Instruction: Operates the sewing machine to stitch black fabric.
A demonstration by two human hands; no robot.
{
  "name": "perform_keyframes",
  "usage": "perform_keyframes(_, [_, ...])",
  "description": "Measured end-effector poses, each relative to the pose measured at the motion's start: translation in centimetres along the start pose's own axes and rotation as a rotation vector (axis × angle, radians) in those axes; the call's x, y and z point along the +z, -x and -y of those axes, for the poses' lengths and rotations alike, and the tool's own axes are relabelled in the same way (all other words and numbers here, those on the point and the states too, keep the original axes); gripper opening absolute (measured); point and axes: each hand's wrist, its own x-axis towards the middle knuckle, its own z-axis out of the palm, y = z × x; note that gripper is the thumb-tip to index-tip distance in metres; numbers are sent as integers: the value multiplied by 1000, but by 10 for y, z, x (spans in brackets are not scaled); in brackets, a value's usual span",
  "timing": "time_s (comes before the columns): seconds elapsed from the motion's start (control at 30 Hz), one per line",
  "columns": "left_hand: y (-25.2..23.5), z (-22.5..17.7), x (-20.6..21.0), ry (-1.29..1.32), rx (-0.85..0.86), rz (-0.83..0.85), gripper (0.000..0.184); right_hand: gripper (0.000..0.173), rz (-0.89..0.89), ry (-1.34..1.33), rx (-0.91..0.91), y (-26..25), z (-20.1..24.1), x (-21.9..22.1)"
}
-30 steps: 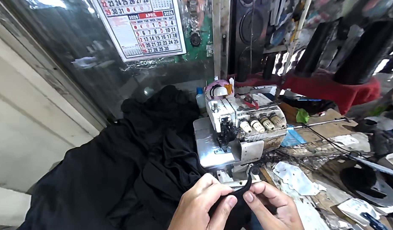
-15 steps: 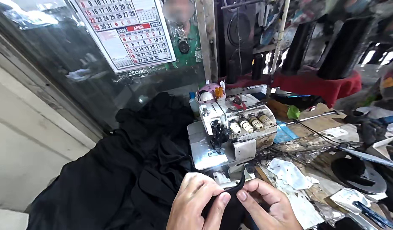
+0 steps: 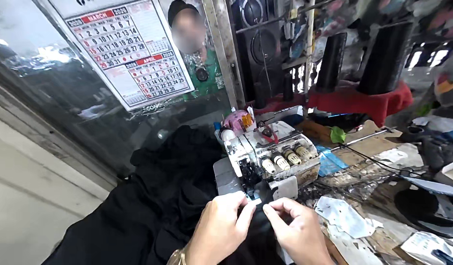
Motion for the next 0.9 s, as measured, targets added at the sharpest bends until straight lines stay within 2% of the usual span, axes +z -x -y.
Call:
perform_keyframes(0.17, [-32,12,-8,-63,-176,198,33,14,-84,19,118,-18,-7,25])
perform_keyframes(0.27, [-49,18,-11,-67,-242,215,29,17,-148,-10,136,-24,-9,37])
perform_keyframes(0.5, [-28,20,18,-163,-183,-140,27,16,-211,15,59,-23,-10,44])
perform_keyframes(0.7, [-23,11,12,-274,-180,-120,28,19,-131,25,50,-20,-13,39])
perform_keyframes(0.8, [-3,-5,4,-447,-2,-240,29,26,-26,-30,89,-8,-7,26])
perform_keyframes(0.9, [12,-17,19,-304,90,-382,24,33,52,-130,141,2,-4,13])
